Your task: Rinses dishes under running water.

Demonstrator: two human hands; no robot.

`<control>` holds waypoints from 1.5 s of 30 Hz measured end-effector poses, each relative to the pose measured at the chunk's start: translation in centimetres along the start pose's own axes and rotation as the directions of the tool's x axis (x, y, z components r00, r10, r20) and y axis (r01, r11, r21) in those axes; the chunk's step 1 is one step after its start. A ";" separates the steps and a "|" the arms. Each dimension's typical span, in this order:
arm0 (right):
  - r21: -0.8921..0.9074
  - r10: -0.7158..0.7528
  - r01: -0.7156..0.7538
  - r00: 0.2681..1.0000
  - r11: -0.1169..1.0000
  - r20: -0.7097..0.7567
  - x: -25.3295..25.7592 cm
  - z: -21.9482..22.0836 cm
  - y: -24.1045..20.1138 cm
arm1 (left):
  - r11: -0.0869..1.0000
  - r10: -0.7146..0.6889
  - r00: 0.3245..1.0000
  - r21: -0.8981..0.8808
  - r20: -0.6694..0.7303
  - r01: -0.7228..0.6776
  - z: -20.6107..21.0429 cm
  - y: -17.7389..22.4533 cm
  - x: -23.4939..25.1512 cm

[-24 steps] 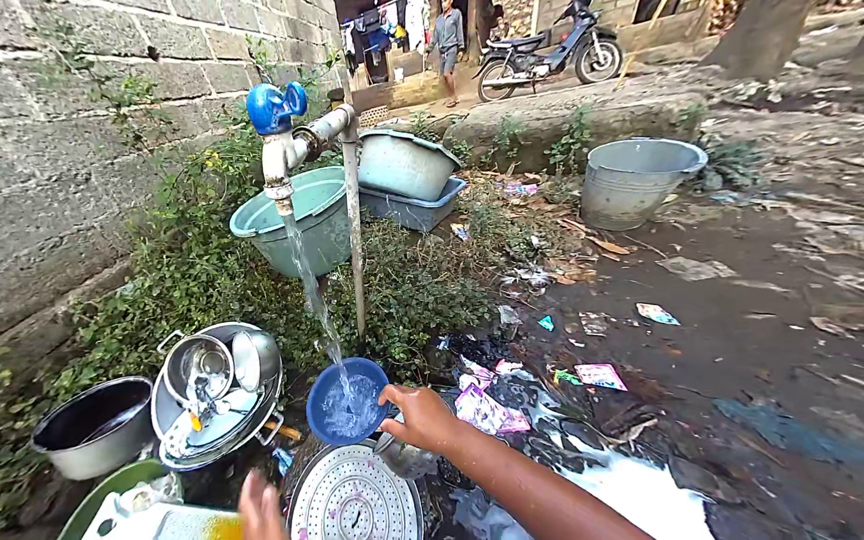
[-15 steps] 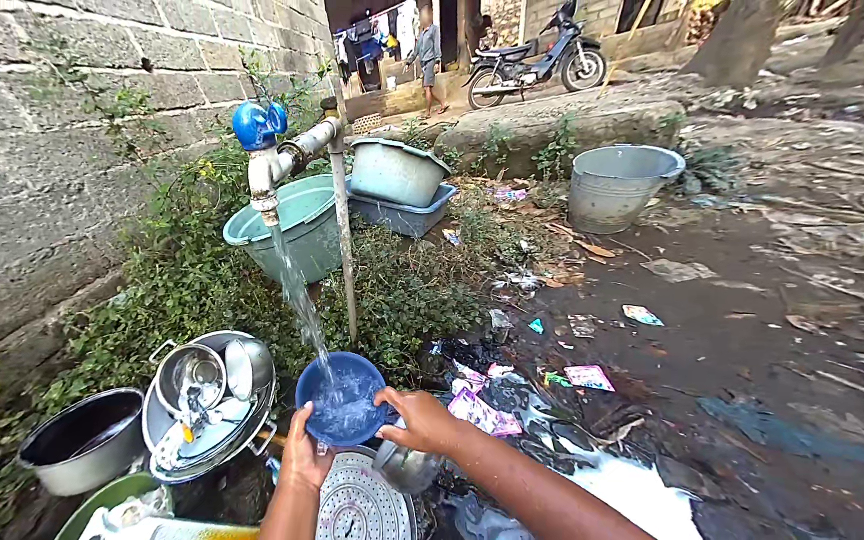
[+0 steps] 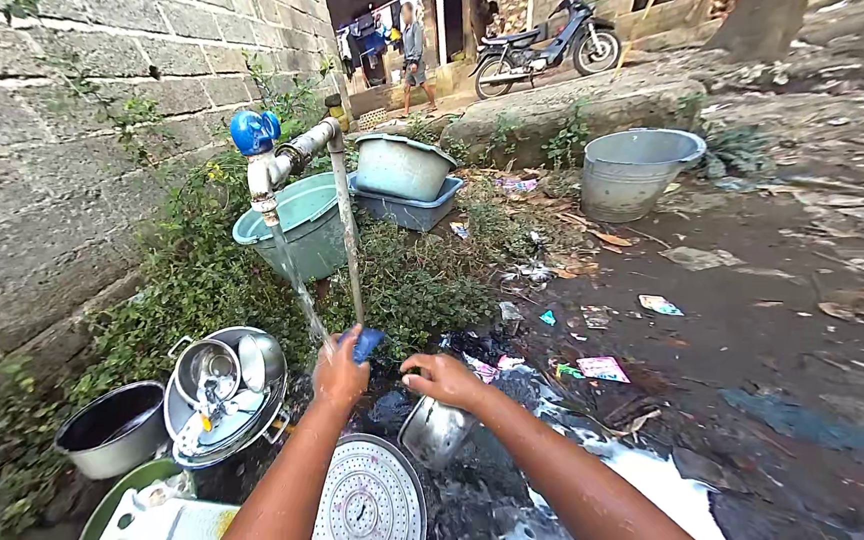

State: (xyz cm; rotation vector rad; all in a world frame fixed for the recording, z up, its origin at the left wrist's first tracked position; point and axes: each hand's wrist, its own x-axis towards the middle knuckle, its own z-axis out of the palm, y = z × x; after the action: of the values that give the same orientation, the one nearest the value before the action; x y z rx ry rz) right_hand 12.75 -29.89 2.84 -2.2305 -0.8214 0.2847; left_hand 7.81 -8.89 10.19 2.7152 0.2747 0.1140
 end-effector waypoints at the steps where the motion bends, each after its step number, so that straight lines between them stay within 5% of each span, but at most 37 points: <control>1: 0.022 -0.029 0.031 0.997 0.999 -0.077 -0.1 -0.1 0.0 | 0.989 -0.039 0.997 -0.143 -0.064 0.030 0.2 -0.9 0.0; 2: 0.027 -0.063 0.068 0.986 0.997 -0.153 -0.3 0.1 0.1 | 0.938 -0.118 0.987 -0.338 -0.109 0.075 0.7 -2.0 -0.2; 4: -0.006 -0.165 0.171 0.939 0.985 -0.302 -0.5 1.6 0.3 | 0.661 -0.375 0.925 -0.719 -0.068 0.215 2.5 -4.4 -0.9; 6: -0.112 -0.325 0.309 0.825 0.944 -0.461 -0.2 3.8 0.7 | 0.329 -0.581 0.804 -0.867 0.126 0.374 3.9 -6.1 -2.0; 8: -0.242 -0.473 0.411 0.677 0.879 -0.564 0.6 5.4 0.6 | 0.146 -0.633 0.718 -0.866 0.290 0.479 5.6 -7.4 -2.9; 15: -0.499 -0.760 0.574 0.493 0.649 -0.423 0.6 9.2 -2.3 | -0.270 -0.352 0.751 -0.829 0.559 0.491 9.1 -7.2 -6.9; 20: -0.523 -0.813 0.622 0.446 0.582 -0.374 0.5 11.1 -3.6 | -0.378 -0.294 0.734 -0.780 0.612 0.499 10.2 -8.1 -8.5; 24: -0.376 -0.627 0.503 0.581 0.778 -0.519 1.2 10.7 -3.2 | -0.208 -0.468 0.737 -0.871 0.489 0.446 8.4 -7.6 -6.7; 27: -0.019 -0.283 0.318 0.815 0.948 -0.505 2.0 10.4 -2.8 | 0.264 -0.514 0.839 -0.898 0.179 0.353 5.8 -7.9 -5.4; 29: 0.259 -0.024 0.122 0.936 0.958 -0.351 2.7 10.2 -2.8 | 0.667 -0.341 0.939 -0.715 -0.044 0.209 4.8 -8.8 -4.8; 31: 0.405 0.109 -0.035 0.981 0.913 -0.162 3.5 10.5 -2.5 | 0.915 -0.110 0.973 -0.403 -0.205 0.019 3.9 -9.5 -4.9; 34: 0.397 0.090 -0.077 0.996 0.915 -0.016 3.5 11.7 -2.0 | 0.963 0.260 0.915 0.012 -0.308 -0.270 2.0 -11.7 -6.3; 38: 0.338 -0.003 -0.026 0.996 0.941 0.084 2.9 13.5 -1.4 | 0.822 0.528 0.840 0.321 -0.121 -0.470 -5.3 -17.1 -11.3; 41: 0.353 0.008 -0.060 0.989 0.934 0.147 2.1 14.9 -1.2 | 0.883 0.446 0.870 0.258 -0.209 -0.391 -10.6 -21.5 -17.2; 45: 0.419 -0.128 0.006 0.956 0.908 0.262 3.0 19.3 -8.2 | 0.994 -0.053 0.950 -0.109 -0.307 0.020 -13.3 -25.4 -22.9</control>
State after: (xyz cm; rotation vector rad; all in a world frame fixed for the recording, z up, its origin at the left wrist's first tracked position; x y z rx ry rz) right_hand 3.03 -12.80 -4.96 -1.7786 -0.8913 0.6941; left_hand -20.57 14.34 11.13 2.5786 0.3969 0.5324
